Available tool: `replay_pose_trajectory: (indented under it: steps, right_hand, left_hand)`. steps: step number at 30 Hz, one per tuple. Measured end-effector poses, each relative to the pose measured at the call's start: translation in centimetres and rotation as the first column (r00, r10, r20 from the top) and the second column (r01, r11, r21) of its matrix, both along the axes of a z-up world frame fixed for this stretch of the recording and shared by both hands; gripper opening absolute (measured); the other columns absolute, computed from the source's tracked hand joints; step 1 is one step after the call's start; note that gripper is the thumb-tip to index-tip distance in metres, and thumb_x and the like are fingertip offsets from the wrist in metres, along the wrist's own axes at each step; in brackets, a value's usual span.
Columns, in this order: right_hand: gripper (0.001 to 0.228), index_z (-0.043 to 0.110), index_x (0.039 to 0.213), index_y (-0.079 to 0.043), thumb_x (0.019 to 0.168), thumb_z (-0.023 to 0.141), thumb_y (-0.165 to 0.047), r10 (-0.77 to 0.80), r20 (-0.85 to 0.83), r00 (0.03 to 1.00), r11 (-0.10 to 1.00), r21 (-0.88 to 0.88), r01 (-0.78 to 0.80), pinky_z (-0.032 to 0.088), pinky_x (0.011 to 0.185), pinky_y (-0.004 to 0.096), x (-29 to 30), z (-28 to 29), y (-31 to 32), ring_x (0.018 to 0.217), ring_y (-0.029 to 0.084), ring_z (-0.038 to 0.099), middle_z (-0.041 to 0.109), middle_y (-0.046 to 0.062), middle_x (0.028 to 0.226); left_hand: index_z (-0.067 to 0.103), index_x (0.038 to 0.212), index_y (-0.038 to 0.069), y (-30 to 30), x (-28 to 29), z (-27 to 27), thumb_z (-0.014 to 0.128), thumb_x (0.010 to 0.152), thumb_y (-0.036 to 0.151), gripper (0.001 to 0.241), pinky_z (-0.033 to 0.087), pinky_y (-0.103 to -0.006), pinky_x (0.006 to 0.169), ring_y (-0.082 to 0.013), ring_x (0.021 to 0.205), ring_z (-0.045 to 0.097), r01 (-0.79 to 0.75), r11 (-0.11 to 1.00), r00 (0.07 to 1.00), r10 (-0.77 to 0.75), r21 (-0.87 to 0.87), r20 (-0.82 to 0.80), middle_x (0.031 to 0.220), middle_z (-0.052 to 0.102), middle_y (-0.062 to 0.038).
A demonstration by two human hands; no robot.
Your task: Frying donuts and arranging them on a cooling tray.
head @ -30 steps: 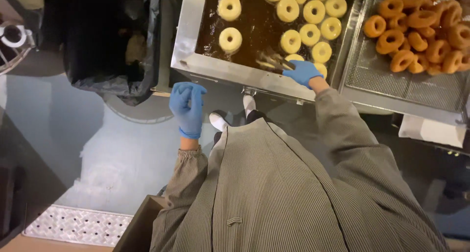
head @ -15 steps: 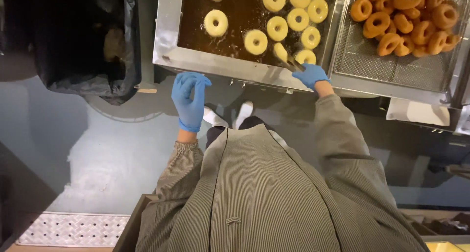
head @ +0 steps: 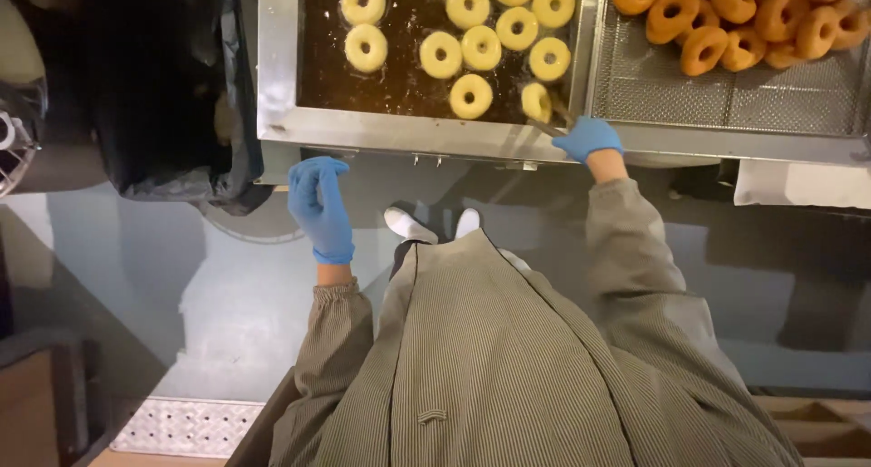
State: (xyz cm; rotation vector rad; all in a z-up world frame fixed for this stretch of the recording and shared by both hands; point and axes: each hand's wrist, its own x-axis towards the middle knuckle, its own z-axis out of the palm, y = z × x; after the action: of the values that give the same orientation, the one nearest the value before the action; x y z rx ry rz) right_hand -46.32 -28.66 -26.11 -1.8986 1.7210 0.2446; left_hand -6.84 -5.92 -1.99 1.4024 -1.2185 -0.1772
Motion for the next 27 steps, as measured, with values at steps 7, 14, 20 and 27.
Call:
replay_pose_trajectory:
  steps: [7,14,20,27]
  right_hand:
    - [0.069,0.068,0.132,-0.004,0.094,0.058,-0.06,-0.031,0.261,0.965,0.998,-0.037,0.042,0.048,0.103,0.059,-2.6,1.4,1.1,0.121,0.047,0.062,0.07,0.027,0.124]
    - [0.067,0.056,0.144,-0.018,0.095,0.06,-0.063,-0.043,0.203,0.978,0.983,-0.165,0.078,0.056,0.087,0.058,-2.2,0.8,-0.6,0.107,0.044,0.07,0.074,0.023,0.113]
    - [0.068,0.048,0.15,-0.007,0.099,0.059,-0.051,0.088,0.144,0.986,0.964,-0.262,-0.048,0.059,0.083,0.053,7.1,1.0,-1.2,0.099,0.042,0.074,0.075,0.024,0.106]
    - [0.066,0.056,0.145,-0.005,0.097,0.06,-0.05,-0.048,0.341,0.939,0.993,-0.084,0.081,0.057,0.087,0.057,9.2,1.3,-1.3,0.106,0.046,0.071,0.073,0.027,0.114]
  left_hand:
    - [0.067,0.087,0.007,0.5,-4.9,0.7,0.052,0.104,0.004,0.023,0.045,-0.0375,0.097,-0.0207,0.09,0.056,-0.105,0.994,0.994,0.105,0.011,0.011,0.087,0.063,-0.006]
    - [0.065,0.087,0.008,-0.9,-5.9,1.0,0.055,0.104,0.009,0.02,0.044,-0.0341,0.1,-0.0171,0.089,0.053,-0.139,0.99,0.99,0.14,-0.04,0.033,0.087,0.062,-0.004]
    - [0.064,0.086,0.009,-5.6,-5.3,1.5,0.057,0.102,0.012,0.019,0.046,-0.0366,0.099,-0.0184,0.091,0.056,-0.118,0.99,0.991,0.123,-0.073,0.06,0.086,0.061,-0.006]
    - [0.064,0.084,0.007,-10.9,-2.1,4.1,0.054,0.103,0.01,0.021,0.044,-0.0351,0.098,-0.0224,0.091,0.057,-0.019,0.995,0.996,0.028,-0.096,0.087,0.086,0.061,-0.007]
